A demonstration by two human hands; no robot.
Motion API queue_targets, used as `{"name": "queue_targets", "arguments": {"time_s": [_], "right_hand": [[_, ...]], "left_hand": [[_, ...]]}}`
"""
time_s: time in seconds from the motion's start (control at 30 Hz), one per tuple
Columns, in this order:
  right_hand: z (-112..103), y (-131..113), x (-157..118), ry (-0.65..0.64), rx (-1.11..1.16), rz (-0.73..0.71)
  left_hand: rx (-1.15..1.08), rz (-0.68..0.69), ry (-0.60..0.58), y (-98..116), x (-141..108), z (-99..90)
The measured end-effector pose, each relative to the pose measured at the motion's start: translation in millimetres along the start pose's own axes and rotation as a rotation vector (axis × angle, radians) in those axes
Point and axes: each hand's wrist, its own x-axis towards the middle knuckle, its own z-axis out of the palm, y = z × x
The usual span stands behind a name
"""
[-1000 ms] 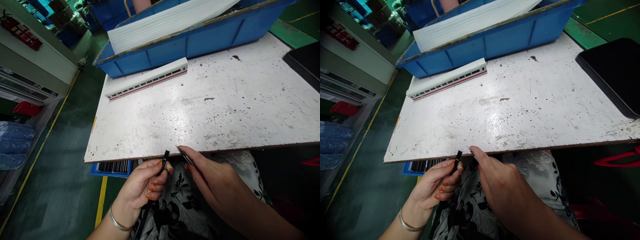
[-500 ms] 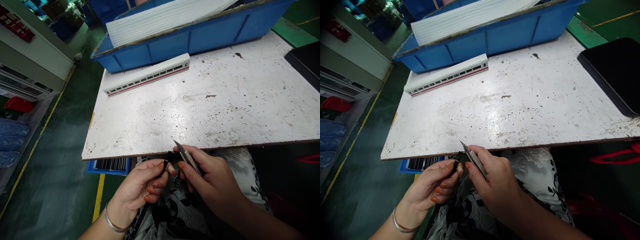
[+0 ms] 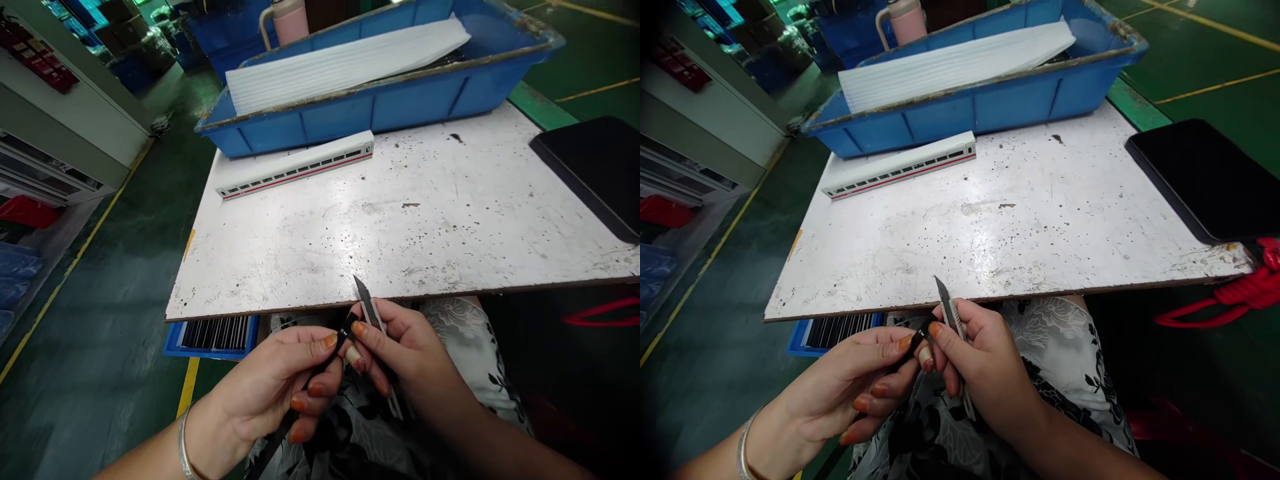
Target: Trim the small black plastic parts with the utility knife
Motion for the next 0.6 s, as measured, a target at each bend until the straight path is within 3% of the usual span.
{"name": "queue_targets", "arguments": {"time_s": [0.6], "right_hand": [[7.1, 2.5, -14.2, -0.033, 0.007, -0.04]], "left_hand": [[0.055, 0.032, 0.002, -11.7, -11.2, 3.4]]}}
